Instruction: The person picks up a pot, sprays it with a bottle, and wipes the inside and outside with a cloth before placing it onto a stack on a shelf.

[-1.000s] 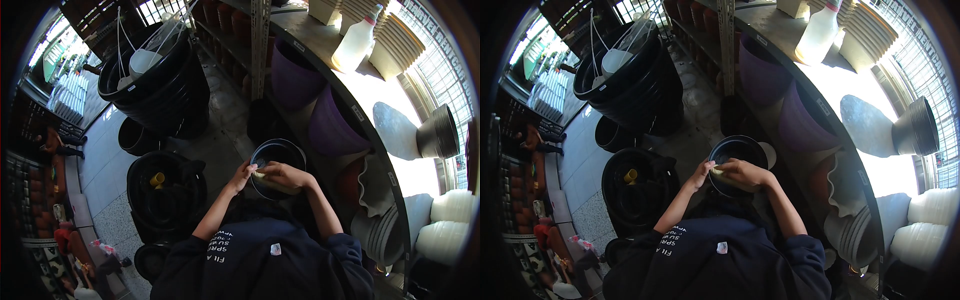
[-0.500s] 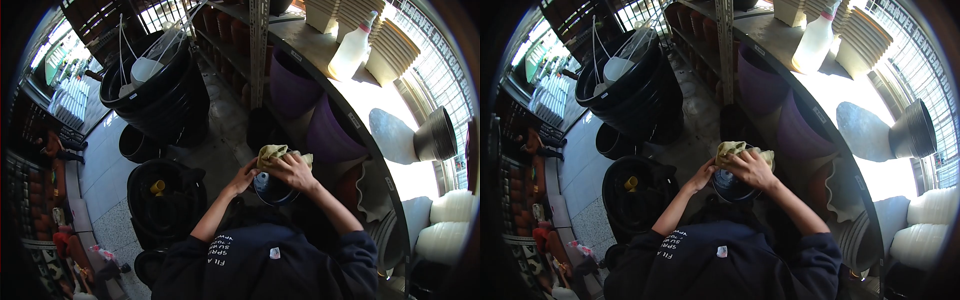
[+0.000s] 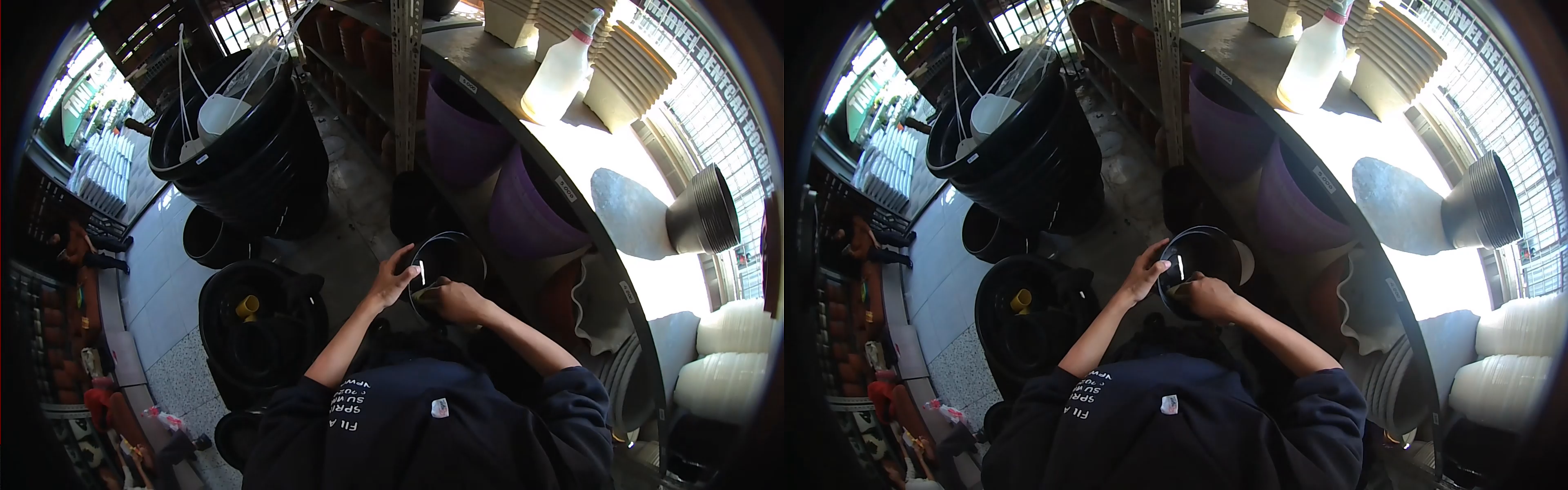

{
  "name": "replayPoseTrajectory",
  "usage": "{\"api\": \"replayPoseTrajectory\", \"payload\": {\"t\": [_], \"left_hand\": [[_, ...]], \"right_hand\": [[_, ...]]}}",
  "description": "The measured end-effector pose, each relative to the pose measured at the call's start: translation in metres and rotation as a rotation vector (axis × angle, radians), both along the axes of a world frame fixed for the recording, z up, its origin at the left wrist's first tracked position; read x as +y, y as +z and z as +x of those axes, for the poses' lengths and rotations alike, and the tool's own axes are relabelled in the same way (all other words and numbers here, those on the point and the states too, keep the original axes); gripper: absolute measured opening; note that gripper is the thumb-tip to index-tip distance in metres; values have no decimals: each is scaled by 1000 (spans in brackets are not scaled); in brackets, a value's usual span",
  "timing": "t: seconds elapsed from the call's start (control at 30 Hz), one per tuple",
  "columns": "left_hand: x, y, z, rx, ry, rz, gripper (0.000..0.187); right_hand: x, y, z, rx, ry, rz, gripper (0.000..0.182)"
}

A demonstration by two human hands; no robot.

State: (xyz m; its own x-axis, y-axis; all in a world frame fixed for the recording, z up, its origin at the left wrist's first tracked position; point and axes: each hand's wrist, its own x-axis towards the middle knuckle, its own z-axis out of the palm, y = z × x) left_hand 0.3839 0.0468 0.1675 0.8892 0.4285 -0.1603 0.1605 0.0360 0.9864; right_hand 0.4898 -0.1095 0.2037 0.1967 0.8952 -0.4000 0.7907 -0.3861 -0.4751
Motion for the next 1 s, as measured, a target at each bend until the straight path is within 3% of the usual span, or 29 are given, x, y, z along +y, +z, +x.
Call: {"api": "replayPoseTrajectory", "payload": {"t": [0.1, 0.13, 0.23, 0.27, 0.33, 0.37, 0.43, 0.47, 0.57, 0.63, 0.7, 0.8, 0.9, 0.93, 1.0], "left_hand": [[0, 7, -4, 237, -9, 167, 84], [-2, 11, -5, 351, -10, 241, 85], [0, -3, 1, 45, -112, -97, 89], [-3, 2, 0, 114, -95, 24, 89], [-11, 18, 1, 246, -51, 265, 88], [-13, 17, 4, 205, -18, 172, 88], [-14, 8, 7, 129, 37, -13, 87], [-7, -9, 7, 206, -10, 34, 95], [-10, 11, -4, 422, 91, 118, 95], [0, 2, -5, 415, 107, 61, 102], [0, 4, -4, 434, 89, 101, 108], [-7, 23, -1, 525, 42, 354, 117], [32, 13, -8, 472, -22, 266, 112], [38, 45, -9, 498, -24, 40, 103], [69, 22, -13, 430, 20, -143, 90]], "right_hand": [[-2, 13, 1, -409, 242, 333, 17], [0, 18, 3, -582, 353, 328, 18], [-1, 4, 21, -1091, 591, 233, 31], [-3, -34, 35, -1048, 494, 201, 36], [-1, -40, 32, -964, 443, 41, 39], [1, -43, 26, -915, 392, -73, 40], [8, -28, 21, -353, 56, -224, 41], [10, -24, 19, -66, -111, -293, 42], [-2, -37, 21, 577, -330, 78, 46], [-2, -12, 5, 956, -429, 106, 54], [-3, 6, -12, 665, -268, 181, 61], [-4, -25, -20, 307, -256, 324, 56], [-13, -5, -3, 484, -392, 314, 39], [-19, -3, 4, 554, -402, 363, 31], [-34, 20, 16, 780, -412, 360, 26]]}}
